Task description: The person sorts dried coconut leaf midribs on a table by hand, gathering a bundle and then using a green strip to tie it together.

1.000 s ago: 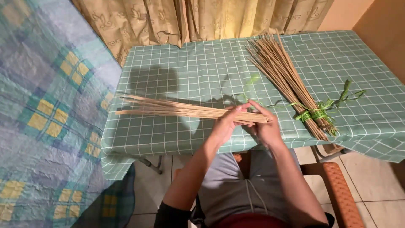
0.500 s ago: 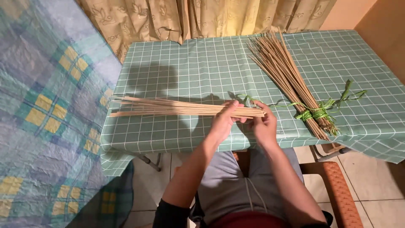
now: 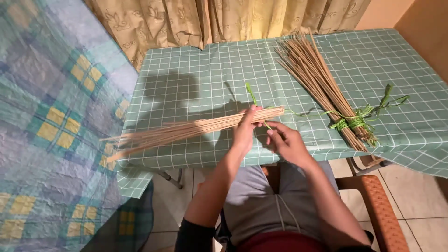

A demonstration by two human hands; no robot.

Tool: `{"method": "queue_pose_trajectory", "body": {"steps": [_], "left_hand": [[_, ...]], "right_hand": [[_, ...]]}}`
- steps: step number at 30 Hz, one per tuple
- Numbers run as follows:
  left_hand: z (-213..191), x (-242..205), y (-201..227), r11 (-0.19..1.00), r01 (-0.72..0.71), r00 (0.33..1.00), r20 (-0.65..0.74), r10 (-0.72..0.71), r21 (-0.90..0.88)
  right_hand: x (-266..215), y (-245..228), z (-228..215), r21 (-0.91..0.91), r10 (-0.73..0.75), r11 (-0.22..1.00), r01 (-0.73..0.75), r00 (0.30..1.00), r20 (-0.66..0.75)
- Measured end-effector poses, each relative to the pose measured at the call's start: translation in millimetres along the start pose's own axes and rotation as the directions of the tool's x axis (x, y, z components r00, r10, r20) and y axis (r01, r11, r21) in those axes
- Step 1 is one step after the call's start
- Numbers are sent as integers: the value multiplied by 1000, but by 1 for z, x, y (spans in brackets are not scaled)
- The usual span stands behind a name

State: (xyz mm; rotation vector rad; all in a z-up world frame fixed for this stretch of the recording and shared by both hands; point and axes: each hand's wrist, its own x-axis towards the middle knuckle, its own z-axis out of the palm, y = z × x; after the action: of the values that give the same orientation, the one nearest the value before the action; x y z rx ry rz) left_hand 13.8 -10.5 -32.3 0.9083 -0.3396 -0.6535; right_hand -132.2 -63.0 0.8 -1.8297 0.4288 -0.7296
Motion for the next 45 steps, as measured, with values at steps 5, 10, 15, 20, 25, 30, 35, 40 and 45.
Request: {"method": "queue_pose_trajectory", "body": {"steps": [5, 10, 15, 20, 25, 30, 35, 40, 45], "left_hand": [[-10, 13, -11, 996, -50, 998, -21, 51, 73], [3, -4, -3, 976, -70, 989, 141, 41, 206], [36, -43, 38, 993, -98, 918, 393, 63, 70], [49, -51, 27, 994, -101, 962, 259, 88, 37], [49, -32, 39, 995, -61, 984, 162, 75, -85], [39, -20, 30, 988, -88, 991, 110, 74, 127], [25, -30, 12, 988, -66, 930, 367, 11, 138], [29, -43, 26, 992, -99, 838, 544, 38, 83], [38, -43, 30, 996, 4, 889, 456, 35, -85]], "right_hand": [[-19, -65, -26, -495, -73, 855, 155, 981, 181], [3, -103, -62, -655, -186, 695, 296, 954, 235], [52, -113, -106, -346, -348, 829, 441, 889, 299], [59, -56, -114, -164, -348, 897, 411, 884, 313], [21, -1, -78, -368, -171, 866, 339, 891, 420], [-2, -62, -77, -687, -271, 424, 589, 807, 525], [41, -110, -108, -618, -383, 501, 607, 795, 470], [65, -72, -113, -212, -413, 824, 526, 813, 410], [54, -16, -99, 30, -225, 974, 226, 929, 293]]}}
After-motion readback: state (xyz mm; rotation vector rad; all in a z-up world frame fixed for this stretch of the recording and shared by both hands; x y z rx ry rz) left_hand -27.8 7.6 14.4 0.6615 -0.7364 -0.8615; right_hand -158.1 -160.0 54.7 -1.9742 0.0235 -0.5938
